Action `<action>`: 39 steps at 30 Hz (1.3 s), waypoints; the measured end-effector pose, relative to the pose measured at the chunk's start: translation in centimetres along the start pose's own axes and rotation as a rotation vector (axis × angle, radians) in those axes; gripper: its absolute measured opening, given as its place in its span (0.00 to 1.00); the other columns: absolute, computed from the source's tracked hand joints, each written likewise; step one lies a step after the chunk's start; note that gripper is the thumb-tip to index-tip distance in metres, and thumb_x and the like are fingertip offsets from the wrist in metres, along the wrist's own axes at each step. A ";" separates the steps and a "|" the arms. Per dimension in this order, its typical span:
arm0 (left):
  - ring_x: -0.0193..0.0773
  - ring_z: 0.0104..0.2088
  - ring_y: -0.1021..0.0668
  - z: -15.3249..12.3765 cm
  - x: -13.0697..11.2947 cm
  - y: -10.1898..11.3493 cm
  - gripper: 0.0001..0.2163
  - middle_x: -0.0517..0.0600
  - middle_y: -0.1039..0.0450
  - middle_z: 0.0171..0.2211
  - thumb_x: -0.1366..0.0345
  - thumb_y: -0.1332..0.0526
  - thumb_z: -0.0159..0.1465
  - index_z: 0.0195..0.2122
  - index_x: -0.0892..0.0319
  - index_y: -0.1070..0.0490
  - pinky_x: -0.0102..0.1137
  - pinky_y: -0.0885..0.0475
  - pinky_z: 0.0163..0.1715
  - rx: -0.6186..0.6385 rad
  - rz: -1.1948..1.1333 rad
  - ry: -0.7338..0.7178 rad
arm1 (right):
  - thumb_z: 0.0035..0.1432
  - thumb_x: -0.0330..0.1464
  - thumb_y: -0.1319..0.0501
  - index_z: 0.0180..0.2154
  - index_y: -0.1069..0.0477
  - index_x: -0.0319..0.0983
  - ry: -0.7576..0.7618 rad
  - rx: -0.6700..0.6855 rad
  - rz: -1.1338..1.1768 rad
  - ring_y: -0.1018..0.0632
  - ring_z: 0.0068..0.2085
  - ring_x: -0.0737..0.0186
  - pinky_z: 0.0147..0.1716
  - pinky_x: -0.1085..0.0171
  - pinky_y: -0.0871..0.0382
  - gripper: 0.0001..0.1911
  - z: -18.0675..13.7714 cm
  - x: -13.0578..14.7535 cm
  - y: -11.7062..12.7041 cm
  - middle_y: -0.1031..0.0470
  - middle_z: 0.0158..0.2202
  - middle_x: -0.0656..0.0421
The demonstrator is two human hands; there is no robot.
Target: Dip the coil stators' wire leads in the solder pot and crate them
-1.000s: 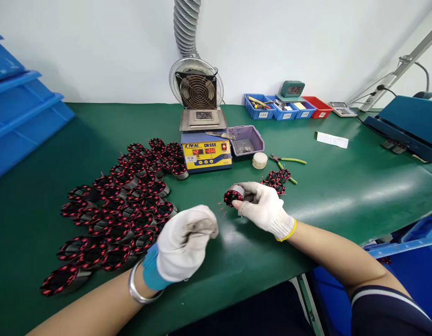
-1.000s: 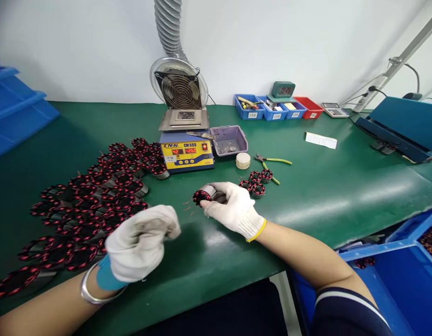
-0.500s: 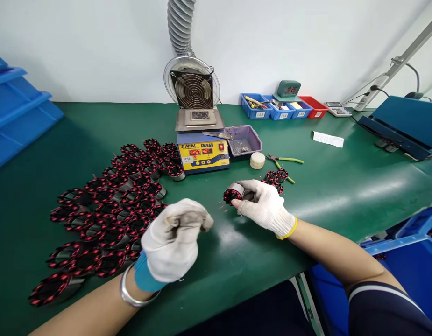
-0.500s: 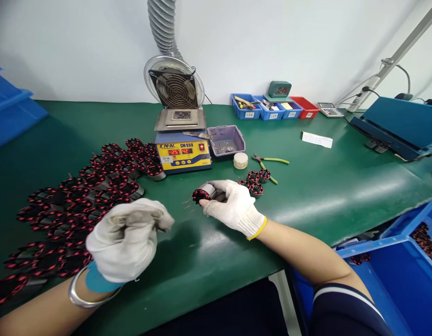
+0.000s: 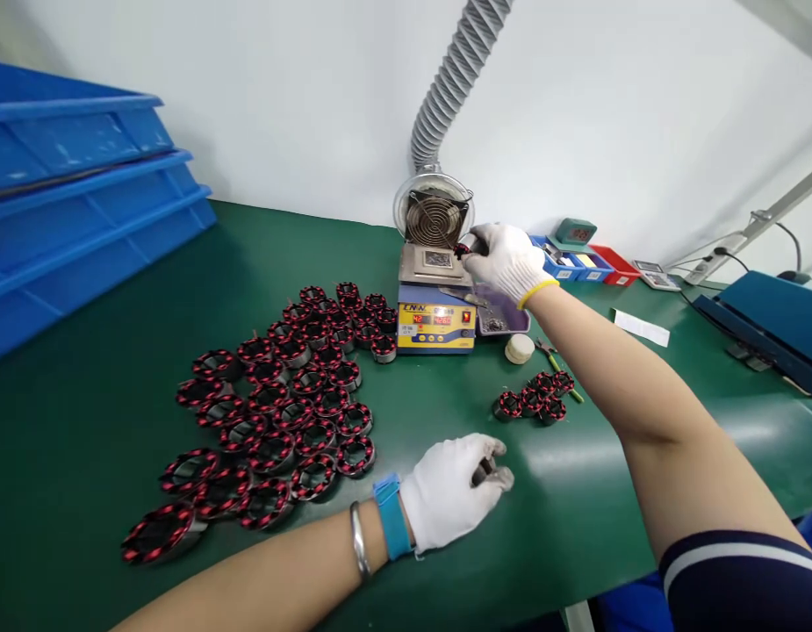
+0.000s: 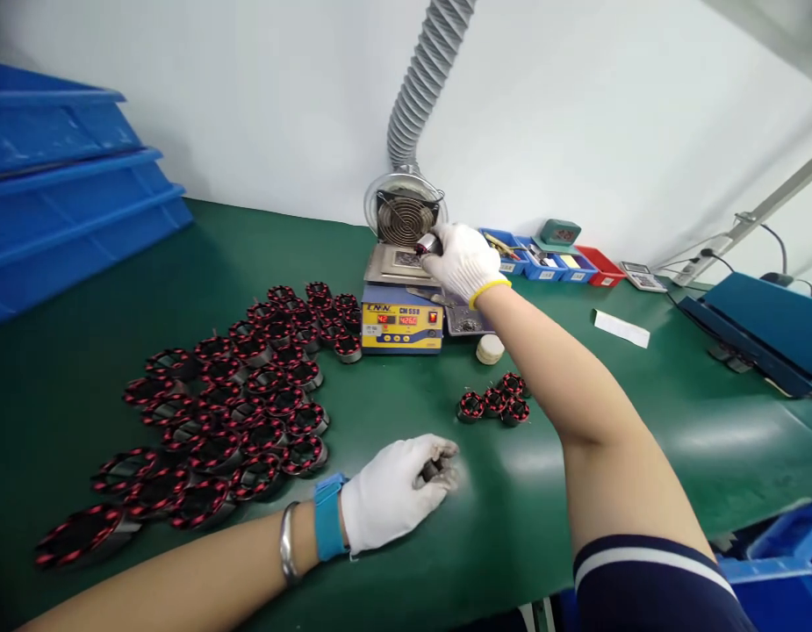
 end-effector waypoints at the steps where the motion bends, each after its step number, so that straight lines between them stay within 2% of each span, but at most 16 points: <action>1: 0.42 0.36 0.21 0.0 0.1 0.0 0.15 0.49 0.22 0.37 0.57 0.42 0.61 0.47 0.55 0.29 0.36 0.28 0.37 0.006 -0.003 -0.015 | 0.55 0.39 0.41 0.44 0.27 0.38 0.016 -0.006 -0.049 0.27 0.45 0.50 0.44 0.55 0.32 0.17 1.6 0.2 -0.3 0.26 0.43 0.49; 5: 0.42 0.35 0.21 -0.1 0.4 -0.1 0.15 0.48 0.22 0.36 0.55 0.43 0.62 0.47 0.55 0.29 0.34 0.28 0.35 -0.016 0.006 -0.070 | 0.54 0.37 0.41 0.46 0.28 0.38 0.047 -0.002 -0.180 0.26 0.45 0.48 0.43 0.50 0.31 0.18 6.1 1.0 -1.9 0.27 0.46 0.49; 9: 0.42 0.34 0.21 0.0 0.5 -0.1 0.16 0.49 0.23 0.34 0.54 0.44 0.62 0.47 0.54 0.29 0.34 0.28 0.34 -0.020 0.033 -0.091 | 0.55 0.37 0.39 0.49 0.29 0.36 0.042 0.094 -0.263 0.27 0.48 0.45 0.45 0.47 0.32 0.20 8.1 1.6 -3.2 0.30 0.49 0.46; 16: 0.43 0.35 0.21 0.1 0.4 0.3 0.17 0.49 0.22 0.35 0.53 0.44 0.62 0.48 0.53 0.29 0.35 0.27 0.34 0.005 0.029 -0.083 | 0.53 0.35 0.36 0.51 0.31 0.29 0.040 0.150 -0.330 0.27 0.50 0.39 0.47 0.44 0.34 0.25 8.7 2.2 -4.2 0.31 0.49 0.40; 23: 0.44 0.35 0.21 0.1 0.2 0.4 0.17 0.49 0.22 0.36 0.53 0.45 0.62 0.49 0.53 0.29 0.35 0.26 0.35 0.005 0.040 -0.075 | 0.51 0.33 0.35 0.50 0.30 0.31 0.048 0.160 -0.366 0.27 0.49 0.40 0.46 0.46 0.32 0.24 8.7 2.5 -4.5 0.31 0.50 0.41; 28: 0.43 0.35 0.21 0.1 0.3 0.4 0.17 0.49 0.22 0.36 0.54 0.43 0.62 0.49 0.54 0.29 0.35 0.26 0.36 0.009 -0.006 -0.066 | 0.53 0.35 0.36 0.49 0.29 0.32 0.048 0.117 -0.333 0.27 0.48 0.45 0.46 0.49 0.33 0.22 8.5 2.6 -3.3 0.30 0.50 0.44; 31: 0.42 0.35 0.21 0.2 0.7 0.2 0.18 0.49 0.23 0.38 0.55 0.42 0.61 0.51 0.54 0.30 0.36 0.25 0.38 -0.071 -0.097 -0.050 | 0.55 0.38 0.38 0.47 0.28 0.36 0.037 0.055 -0.249 0.26 0.47 0.49 0.45 0.51 0.32 0.19 7.9 2.4 -1.8 0.29 0.48 0.48; 34: 0.39 0.39 0.22 0.8 1.1 0.2 0.21 0.50 0.24 0.44 0.57 0.40 0.61 0.56 0.54 0.34 0.35 0.25 0.41 -0.254 -0.257 0.013 | 0.55 0.38 0.39 0.42 0.25 0.40 0.005 0.029 -0.154 0.25 0.43 0.49 0.42 0.51 0.30 0.14 6.1 2.3 -0.1 0.25 0.41 0.52; 37: 0.40 0.44 0.23 1.3 1.4 0.5 0.29 0.56 0.30 0.54 0.60 0.40 0.62 0.63 0.56 0.45 0.36 0.25 0.45 -0.451 -0.400 0.058 | 0.55 0.41 0.39 0.41 0.24 0.43 -0.017 0.116 0.026 0.24 0.39 0.52 0.40 0.53 0.30 0.13 2.6 2.3 0.5 0.24 0.35 0.56; 39: 0.42 0.50 0.24 1.5 1.4 0.7 0.33 0.60 0.39 0.61 0.60 0.41 0.63 0.66 0.57 0.54 0.38 0.26 0.48 -0.542 -0.436 0.045 | 0.53 0.43 0.37 0.45 0.24 0.44 -0.051 0.195 0.187 0.23 0.36 0.54 0.38 0.54 0.29 0.18 -0.6 2.4 -0.1 0.23 0.34 0.57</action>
Point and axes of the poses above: each hand's wrist, its own z-axis towards the middle knuckle, its own y-axis out of the back of the hand, x = y × z, the point moved 1 cm from there along z, towards the middle knuckle
